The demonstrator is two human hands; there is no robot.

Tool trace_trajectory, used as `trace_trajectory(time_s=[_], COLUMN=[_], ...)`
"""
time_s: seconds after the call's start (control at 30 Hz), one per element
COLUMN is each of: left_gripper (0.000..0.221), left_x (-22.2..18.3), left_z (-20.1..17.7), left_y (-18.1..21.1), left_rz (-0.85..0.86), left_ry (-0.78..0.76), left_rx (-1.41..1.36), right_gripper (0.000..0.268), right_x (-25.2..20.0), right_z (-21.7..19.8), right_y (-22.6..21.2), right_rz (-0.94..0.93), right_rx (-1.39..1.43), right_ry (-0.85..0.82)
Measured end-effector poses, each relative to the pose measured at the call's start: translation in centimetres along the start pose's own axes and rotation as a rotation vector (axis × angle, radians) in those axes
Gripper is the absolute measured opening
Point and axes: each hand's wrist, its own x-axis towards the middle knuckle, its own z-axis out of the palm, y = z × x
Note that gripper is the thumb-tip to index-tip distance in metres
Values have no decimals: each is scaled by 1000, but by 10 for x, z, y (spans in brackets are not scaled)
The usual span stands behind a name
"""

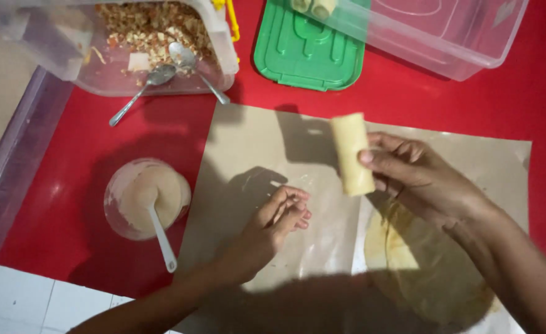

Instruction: Filling crepes with a mixture and cheese sticks and rolling them up

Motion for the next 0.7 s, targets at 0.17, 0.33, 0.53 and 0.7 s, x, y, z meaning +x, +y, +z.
trace_trajectory(time_s=[0.17, 0.33, 0.53, 0.7], left_gripper=[32, 22, 25, 18], left_x=[1, -8, 10, 38], left_z=[5, 17, 27, 48], left_y=[-10, -5, 76, 99], left_rz=[72, 27, 616, 779], left_ry=[-33, -57, 208, 371], left_rx=[157, 300, 562, 581], right_gripper=[11, 15, 12, 22], right_x=[16, 38, 78, 117], right_z=[-33, -47, -59, -68], right_y=[-46, -110, -137, -150], right_rz=[-128, -124, -171, -177], right_rx=[48, -45, 130, 172], right_ry=[115, 115, 198, 232])
